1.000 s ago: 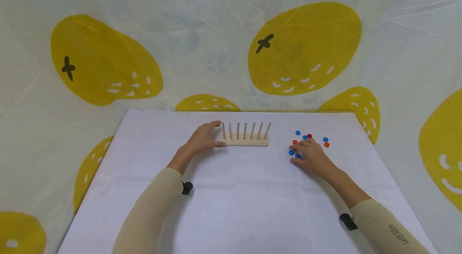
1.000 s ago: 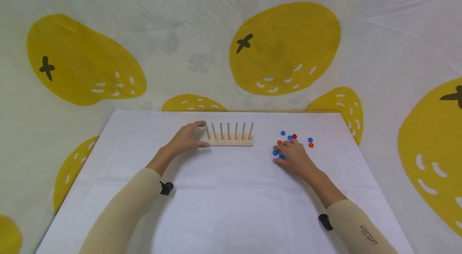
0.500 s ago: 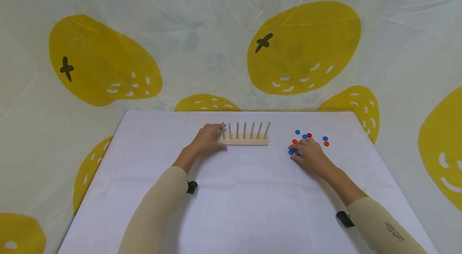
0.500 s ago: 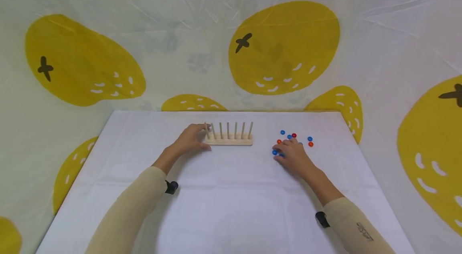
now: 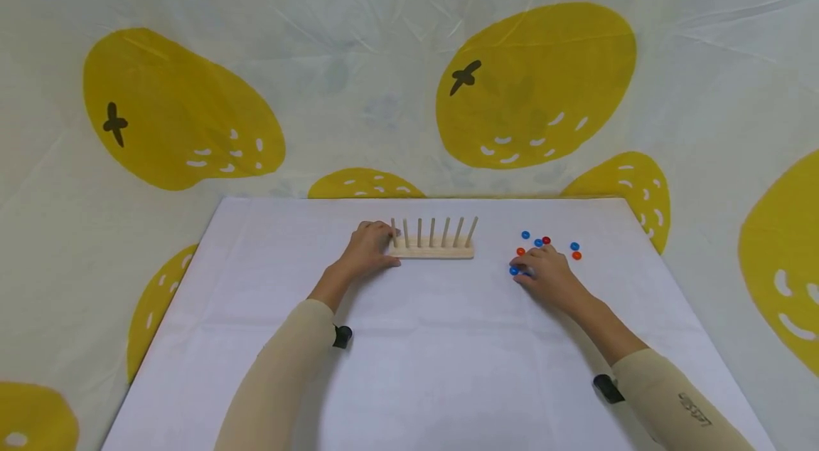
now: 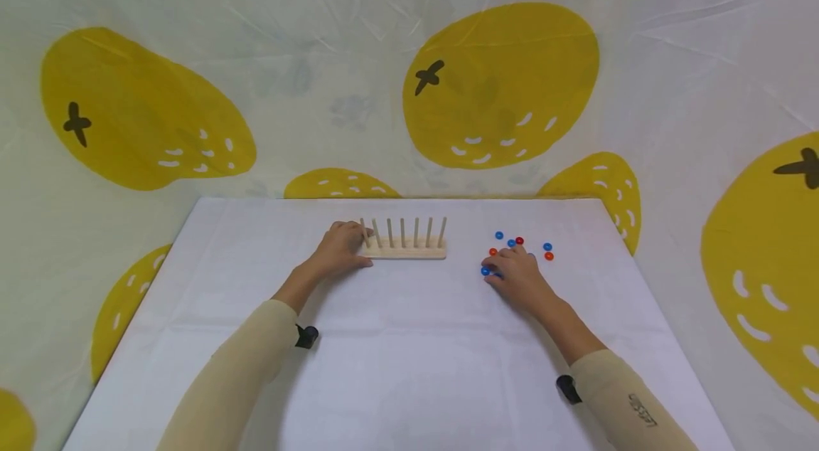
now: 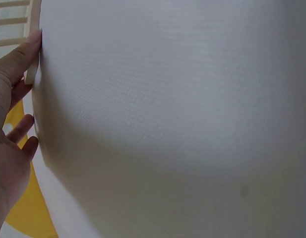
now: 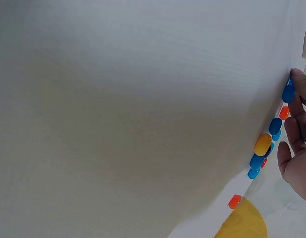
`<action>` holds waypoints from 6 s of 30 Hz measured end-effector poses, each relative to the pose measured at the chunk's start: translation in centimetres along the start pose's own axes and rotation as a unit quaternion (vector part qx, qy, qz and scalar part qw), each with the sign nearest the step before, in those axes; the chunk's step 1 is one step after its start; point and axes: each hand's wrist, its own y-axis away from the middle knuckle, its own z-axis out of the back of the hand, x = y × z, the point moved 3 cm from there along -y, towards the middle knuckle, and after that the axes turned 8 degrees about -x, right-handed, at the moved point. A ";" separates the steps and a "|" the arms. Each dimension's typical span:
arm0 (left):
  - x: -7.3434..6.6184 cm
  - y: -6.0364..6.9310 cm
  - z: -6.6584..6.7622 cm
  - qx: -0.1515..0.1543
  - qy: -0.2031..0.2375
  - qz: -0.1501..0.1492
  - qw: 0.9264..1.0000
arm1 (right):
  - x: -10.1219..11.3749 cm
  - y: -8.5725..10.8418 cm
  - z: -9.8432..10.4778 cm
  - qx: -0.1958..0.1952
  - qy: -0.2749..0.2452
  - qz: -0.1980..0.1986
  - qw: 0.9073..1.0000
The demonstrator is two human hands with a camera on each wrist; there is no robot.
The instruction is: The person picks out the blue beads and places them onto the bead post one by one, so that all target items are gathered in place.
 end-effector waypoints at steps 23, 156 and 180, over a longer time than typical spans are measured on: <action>0.5 0.2 -0.2 -0.013 0.041 0.016 0.999 | -0.1 -0.2 -0.3 0.000 0.001 -0.015 1.000; 0.4 0.5 -0.1 -0.001 0.071 0.055 0.996 | 18.5 -15.4 -0.3 -0.039 -0.093 0.113 0.988; 0.3 0.4 -0.1 0.000 0.058 0.056 0.997 | 16.2 -13.4 2.4 -0.084 -0.116 0.144 0.979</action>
